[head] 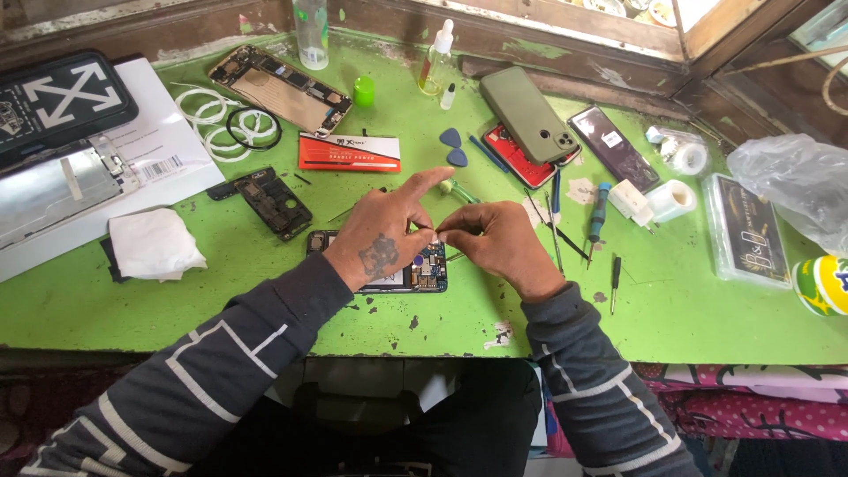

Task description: The person is reassembling a smartphone by connecting internal ribbon cables and components to the motherboard.

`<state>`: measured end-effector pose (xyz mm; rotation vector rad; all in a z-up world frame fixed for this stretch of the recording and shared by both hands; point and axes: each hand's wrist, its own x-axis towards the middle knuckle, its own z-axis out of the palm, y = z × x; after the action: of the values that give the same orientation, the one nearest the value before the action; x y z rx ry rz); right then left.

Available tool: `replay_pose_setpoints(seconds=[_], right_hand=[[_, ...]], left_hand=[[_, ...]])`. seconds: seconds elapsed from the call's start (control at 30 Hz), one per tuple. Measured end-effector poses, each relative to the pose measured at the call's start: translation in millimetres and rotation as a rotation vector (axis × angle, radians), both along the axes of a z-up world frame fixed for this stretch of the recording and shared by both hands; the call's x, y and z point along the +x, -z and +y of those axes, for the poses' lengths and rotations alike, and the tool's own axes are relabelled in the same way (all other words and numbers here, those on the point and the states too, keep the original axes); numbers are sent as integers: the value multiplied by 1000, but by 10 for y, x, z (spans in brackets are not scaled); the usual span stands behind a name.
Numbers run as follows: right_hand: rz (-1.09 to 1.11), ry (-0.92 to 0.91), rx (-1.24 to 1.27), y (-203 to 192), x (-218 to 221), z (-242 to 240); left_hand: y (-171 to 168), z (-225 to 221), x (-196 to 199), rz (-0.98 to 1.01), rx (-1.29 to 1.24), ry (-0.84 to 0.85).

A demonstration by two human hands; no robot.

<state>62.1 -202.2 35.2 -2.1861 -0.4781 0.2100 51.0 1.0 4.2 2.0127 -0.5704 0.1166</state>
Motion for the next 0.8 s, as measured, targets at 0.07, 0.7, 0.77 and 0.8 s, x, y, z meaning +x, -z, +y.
replay_pose_setpoints(seconds=[0.07,0.7,0.77,0.8], right_hand=[[-9,0,-2,42,2,-18],[221,11,-357,64,353,-41],[221,-6,-395,84,383,-24],[219,-14,-431,93,396,-20]], left_hand=[[52,-12,13,3,-2,4],[-346,272,-426,-31,757,45],[-310,320,-411,-6,793,61],[-295,341,-403,11,829,84]])
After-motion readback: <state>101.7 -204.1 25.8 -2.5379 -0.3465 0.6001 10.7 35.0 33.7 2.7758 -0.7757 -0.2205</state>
